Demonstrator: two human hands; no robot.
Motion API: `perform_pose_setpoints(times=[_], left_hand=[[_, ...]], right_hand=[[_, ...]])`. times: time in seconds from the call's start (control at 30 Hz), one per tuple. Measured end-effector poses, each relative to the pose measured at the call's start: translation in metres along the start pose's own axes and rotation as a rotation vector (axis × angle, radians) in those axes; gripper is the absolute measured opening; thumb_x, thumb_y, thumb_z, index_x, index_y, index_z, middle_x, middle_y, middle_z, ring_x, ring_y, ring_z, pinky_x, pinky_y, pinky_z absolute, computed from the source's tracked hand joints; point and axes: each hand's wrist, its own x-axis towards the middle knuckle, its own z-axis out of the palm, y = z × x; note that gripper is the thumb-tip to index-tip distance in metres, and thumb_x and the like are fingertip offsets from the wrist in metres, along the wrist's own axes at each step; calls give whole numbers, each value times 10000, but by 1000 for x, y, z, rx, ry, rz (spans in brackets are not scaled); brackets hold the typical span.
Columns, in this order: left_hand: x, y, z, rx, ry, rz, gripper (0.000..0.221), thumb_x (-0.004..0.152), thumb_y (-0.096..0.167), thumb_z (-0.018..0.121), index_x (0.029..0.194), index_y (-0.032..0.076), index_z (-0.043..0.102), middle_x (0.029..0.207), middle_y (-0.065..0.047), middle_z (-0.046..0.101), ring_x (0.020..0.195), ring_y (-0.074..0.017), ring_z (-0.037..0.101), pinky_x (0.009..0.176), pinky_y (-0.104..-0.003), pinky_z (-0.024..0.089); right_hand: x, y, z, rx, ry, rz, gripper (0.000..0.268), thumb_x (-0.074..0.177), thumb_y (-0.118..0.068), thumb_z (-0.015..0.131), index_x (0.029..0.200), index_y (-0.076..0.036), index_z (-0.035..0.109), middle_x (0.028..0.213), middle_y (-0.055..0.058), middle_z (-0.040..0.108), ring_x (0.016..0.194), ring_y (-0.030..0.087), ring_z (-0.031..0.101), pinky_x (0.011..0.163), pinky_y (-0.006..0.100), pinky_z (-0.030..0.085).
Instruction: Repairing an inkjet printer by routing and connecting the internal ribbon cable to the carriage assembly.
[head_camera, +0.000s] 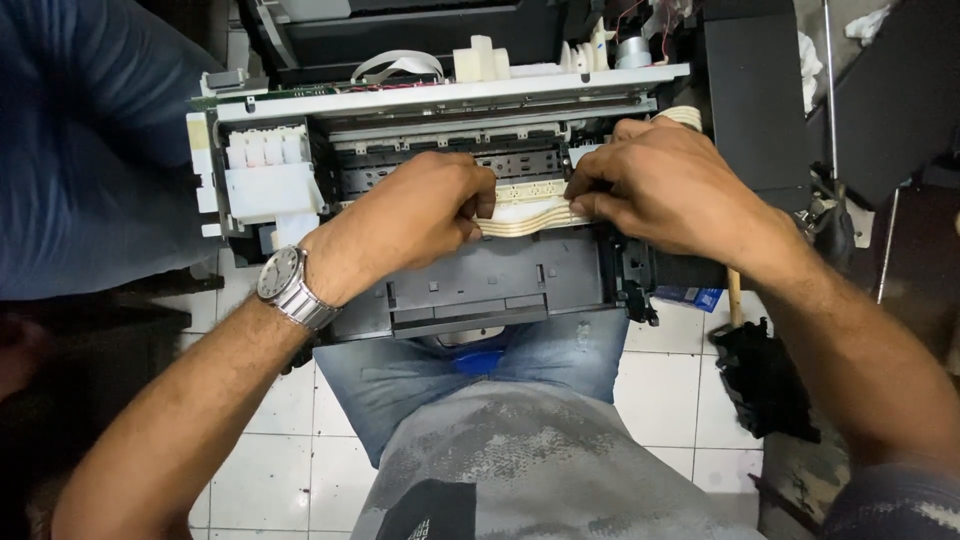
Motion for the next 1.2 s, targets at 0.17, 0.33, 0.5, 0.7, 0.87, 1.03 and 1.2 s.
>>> perform_pose_setpoints(times=[0.17,0.33,0.5,0.7,0.87,1.03,1.2], left_hand=[[-1,4,-3,-17,-27,-46,163,820,26,697,944,128,677,1026,-68,686,906,-279,653,730,-428,506],[1,-1,1,-13,-4,-15,165,809,17,659,925,133,672,1003,-64,689,880,-279,654,712,-423,499],[1,-1,1,0,8,-1,174,796,29,676,935,133,677,998,-72,693,883,-289,660,709,-432,503],[3,-4,2,-6,-10,-27,205,794,-3,641,932,145,674,1005,-64,693,904,-281,655,718,-428,502],[6,-7,6,19,-14,6,159,789,54,706,920,139,678,983,-74,697,901,-283,654,718,-428,504],[9,-2,-3,43,-61,-44,124,811,59,692,911,131,679,935,-85,721,858,-290,671,681,-439,513],[9,2,-5,33,-108,-94,129,819,58,700,924,130,677,964,-88,719,882,-287,670,690,-440,516]], right_hand=[[-1,-5,0,-37,12,-8,149,939,-318,724,1016,-194,751,740,8,706,835,234,585,749,438,462],[-6,-6,5,-53,105,-33,112,906,-302,773,969,-209,770,800,-35,757,836,224,620,745,441,505],[-10,-12,9,-70,198,-76,113,900,-283,815,961,-199,770,762,-51,748,703,161,609,663,341,536],[-12,-24,3,-83,194,62,203,915,-322,786,1030,-155,782,963,10,708,916,249,618,627,437,572],[-4,-18,-2,63,31,254,259,873,-414,807,1068,-246,781,941,-7,602,889,232,604,632,430,479],[5,-18,-11,121,-20,299,235,840,-386,841,1048,-282,813,901,-52,638,894,197,603,647,409,438],[7,-18,-15,127,-55,324,245,826,-401,847,1040,-287,816,924,-79,676,934,191,624,663,428,449]])
